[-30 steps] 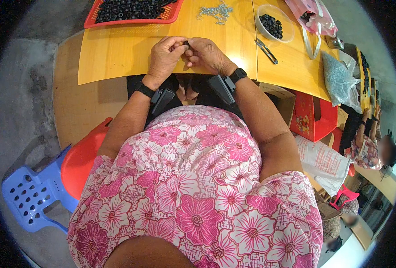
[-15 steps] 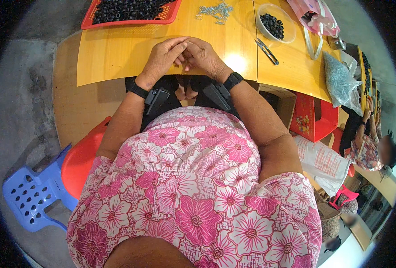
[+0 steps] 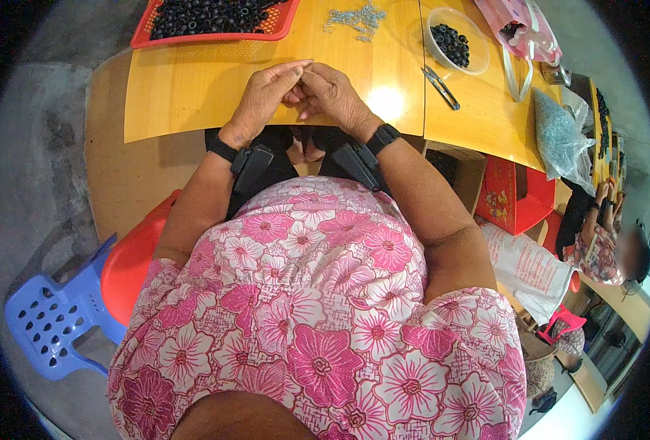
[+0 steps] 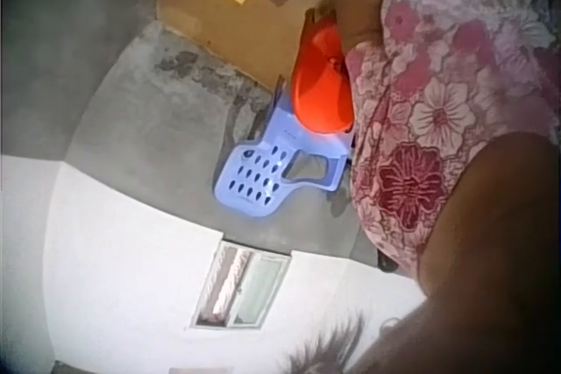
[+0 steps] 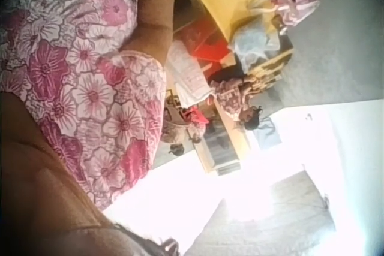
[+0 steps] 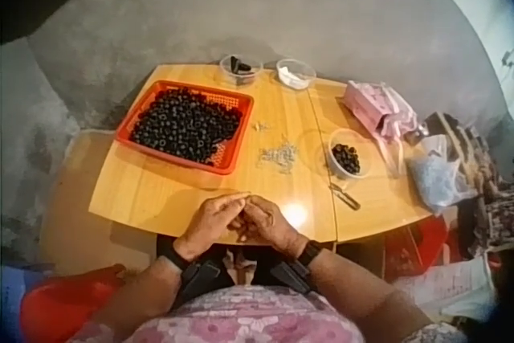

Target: The person picks up black plastic pieces and small metal inserts from the table and tray, then presses the metal inserts into the black plastic pieces by hand.

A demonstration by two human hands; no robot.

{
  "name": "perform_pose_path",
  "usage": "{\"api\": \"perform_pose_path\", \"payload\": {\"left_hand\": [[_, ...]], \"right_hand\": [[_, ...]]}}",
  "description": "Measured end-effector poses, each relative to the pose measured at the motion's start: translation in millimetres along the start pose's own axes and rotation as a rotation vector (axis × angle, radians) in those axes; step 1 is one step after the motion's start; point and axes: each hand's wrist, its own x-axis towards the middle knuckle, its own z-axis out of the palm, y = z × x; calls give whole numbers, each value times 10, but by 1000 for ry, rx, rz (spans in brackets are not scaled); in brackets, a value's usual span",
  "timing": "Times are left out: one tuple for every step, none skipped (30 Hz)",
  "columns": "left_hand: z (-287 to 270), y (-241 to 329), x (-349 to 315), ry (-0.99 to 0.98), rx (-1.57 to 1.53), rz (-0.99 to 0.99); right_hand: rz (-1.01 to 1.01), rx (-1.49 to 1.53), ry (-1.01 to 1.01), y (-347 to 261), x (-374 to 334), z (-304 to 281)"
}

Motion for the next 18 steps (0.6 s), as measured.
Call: {"api": "perform_pose_path", "payload": {"left_hand": [[-6,-5,19,0,-6,-9],[-12,-10,34,1,-12,-18],[-14,-16,38,4,-12,-17],[-16,-21,41,-5,-34,-33],[-13,-21,42,-16,-56,-50],[-14,-18,44,-16,-57,-49],[-17,-15,47,-17,-43,-33],[-22,-12,51,-17,-29,-18],[-21,-9,52,-18,-29,-16],[-17,-8,48,-9,-42,-26],[-10,-9,43,2,-56,-35],[-7,-9,40,3,-56,-33],[-7,-8,38,4,-67,-39],[-3,6,34,5,-77,-45],[9,19,29,6,-77,-42],[27,33,26,20,-76,-52],[41,53,16,35,-74,-63],[55,64,17,38,-75,-61]], "right_hand": [[-9,-30,5,9,1,-3],[-9,-31,3,13,0,0],[-22,-41,9,15,-6,8],[-35,-50,15,18,-7,13],[-35,-51,15,29,-5,15],[-53,-39,14,43,-1,18],[-72,-26,14,54,1,17],[-73,-27,14,62,5,14],[-59,-22,13,67,8,9],[-46,-17,11,72,11,5],[-47,-19,10,82,15,9],[-37,-14,33,93,21,21],[-27,-8,56,100,24,30],[-28,-11,55,108,30,33],[-17,-3,71,114,36,34],[-7,5,87,113,40,34],[-7,4,84,105,36,48],[7,9,96,88,31,64]]}}
